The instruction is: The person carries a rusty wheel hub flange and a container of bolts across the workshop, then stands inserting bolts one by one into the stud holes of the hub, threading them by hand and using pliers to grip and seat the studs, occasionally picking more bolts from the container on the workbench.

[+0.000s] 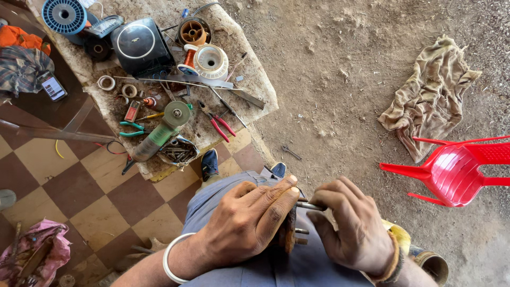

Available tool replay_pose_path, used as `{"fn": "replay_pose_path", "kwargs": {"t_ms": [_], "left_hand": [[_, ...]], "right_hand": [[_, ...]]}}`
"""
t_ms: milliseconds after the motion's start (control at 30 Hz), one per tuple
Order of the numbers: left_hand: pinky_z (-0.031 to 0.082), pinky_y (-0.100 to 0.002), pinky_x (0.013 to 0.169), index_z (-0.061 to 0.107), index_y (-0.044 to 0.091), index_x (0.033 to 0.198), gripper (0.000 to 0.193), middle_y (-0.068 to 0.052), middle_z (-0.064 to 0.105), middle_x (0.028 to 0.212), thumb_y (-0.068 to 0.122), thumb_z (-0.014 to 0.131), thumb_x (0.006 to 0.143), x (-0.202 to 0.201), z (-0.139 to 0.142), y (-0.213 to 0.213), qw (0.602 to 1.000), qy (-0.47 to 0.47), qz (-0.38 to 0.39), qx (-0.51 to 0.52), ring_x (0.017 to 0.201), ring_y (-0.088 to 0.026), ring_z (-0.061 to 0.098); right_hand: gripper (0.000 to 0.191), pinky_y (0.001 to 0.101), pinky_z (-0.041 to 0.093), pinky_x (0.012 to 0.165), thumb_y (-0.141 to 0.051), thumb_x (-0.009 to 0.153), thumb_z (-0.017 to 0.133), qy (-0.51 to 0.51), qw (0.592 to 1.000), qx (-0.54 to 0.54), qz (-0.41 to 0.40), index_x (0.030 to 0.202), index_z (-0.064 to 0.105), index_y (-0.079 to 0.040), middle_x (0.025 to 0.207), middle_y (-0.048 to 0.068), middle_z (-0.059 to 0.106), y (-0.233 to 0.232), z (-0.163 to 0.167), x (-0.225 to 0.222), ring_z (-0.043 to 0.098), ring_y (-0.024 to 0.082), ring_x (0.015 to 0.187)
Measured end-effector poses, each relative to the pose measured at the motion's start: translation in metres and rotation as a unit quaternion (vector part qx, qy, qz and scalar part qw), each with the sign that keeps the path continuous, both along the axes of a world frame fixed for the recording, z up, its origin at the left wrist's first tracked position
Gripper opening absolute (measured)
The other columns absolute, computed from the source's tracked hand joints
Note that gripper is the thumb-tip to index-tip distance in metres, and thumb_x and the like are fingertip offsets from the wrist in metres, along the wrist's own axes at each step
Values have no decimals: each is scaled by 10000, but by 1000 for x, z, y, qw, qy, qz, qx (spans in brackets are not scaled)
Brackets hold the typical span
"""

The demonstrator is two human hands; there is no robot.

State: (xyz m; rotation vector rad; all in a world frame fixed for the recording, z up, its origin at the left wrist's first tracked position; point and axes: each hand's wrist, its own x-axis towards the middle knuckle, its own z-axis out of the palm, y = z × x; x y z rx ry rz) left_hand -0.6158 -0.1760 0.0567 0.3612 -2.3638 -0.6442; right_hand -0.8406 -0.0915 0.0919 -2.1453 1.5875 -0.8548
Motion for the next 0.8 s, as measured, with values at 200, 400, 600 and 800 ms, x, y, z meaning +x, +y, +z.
{"fn": "replay_pose_path", "kwargs": {"t_ms": [200,400,600,800], "left_hand": [[545,-383,846,587,-47,1319,416,-268,622,1392,170,649,970,-2,2,2,1000,2,-4,-14,1164,-291,710],[466,-362,713,617,17,1303,382,-229,632,1403,208,679,979,-2,4,4,999,-7,13,-52,987,-206,693],[437,-358,696,624,37,1294,412,-220,629,1396,321,694,1005,-2,4,3,997,-5,8,-74,943,-204,667],[448,-382,731,631,102,1279,359,-212,638,1386,349,692,1026,-4,4,3,995,-5,23,-101,929,-194,664]], "right_hand": [[198,374,498,606,-250,898,692,-7,999,20,-36,898,604,-72,812,71,629,8,-6,1,615,258,702],[246,349,517,645,-243,1008,633,-61,997,22,-41,894,603,-26,837,74,656,15,-11,4,634,242,727],[272,339,517,642,-262,1000,630,-89,993,38,-61,941,587,0,853,95,635,19,-12,7,641,236,738],[246,343,510,637,-282,967,617,-80,993,56,-59,909,635,-43,797,61,650,21,-14,6,630,243,710]]}}
